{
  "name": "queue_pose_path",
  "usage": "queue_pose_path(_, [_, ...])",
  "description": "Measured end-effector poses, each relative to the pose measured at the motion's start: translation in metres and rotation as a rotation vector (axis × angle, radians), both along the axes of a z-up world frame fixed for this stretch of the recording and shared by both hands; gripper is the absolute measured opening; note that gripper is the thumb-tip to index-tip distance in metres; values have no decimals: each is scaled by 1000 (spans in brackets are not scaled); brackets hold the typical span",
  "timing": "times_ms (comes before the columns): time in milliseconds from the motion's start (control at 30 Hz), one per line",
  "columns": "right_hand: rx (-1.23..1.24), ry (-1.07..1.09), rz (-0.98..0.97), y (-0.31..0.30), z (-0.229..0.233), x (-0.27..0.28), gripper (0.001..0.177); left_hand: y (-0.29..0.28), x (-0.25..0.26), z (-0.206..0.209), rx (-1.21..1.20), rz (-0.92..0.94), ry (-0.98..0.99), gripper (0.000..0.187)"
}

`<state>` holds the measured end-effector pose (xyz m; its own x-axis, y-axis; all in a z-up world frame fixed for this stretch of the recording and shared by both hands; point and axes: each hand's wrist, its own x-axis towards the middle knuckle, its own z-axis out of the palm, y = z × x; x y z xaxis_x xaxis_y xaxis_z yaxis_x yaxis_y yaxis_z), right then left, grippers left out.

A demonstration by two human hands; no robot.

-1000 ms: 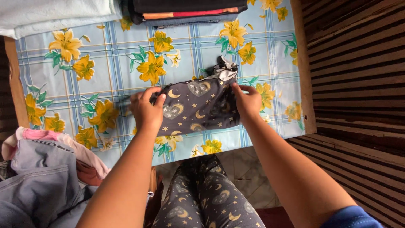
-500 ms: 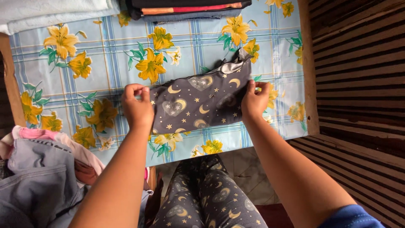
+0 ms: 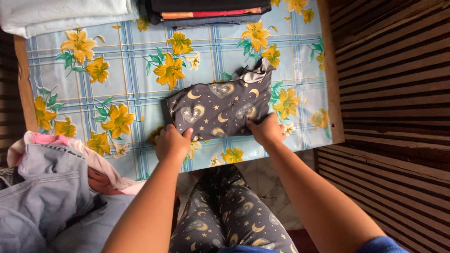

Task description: Folding various items of clothing including shorts, a t-shirt, and jeans on a table.

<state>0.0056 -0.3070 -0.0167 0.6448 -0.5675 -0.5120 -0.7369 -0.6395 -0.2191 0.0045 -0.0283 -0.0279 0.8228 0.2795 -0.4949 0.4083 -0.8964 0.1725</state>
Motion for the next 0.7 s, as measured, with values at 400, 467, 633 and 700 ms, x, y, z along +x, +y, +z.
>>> queue_pose_path(400, [1305,-156,-773,-25,46,67,23,34,70,48,-1420,780,217,40])
queue_pose_path(467, [1343,-216,-776,-24,80,92,24,33,91,81,-1513,762,171,41])
queue_pose_path(633, [1442,-347,-741,-23,149,146,29,23,142,144,-1625,763,102,45])
queue_pose_path(700, [1453,-376,-721,-23,171,163,30,20,159,159,-1635,817,65,45])
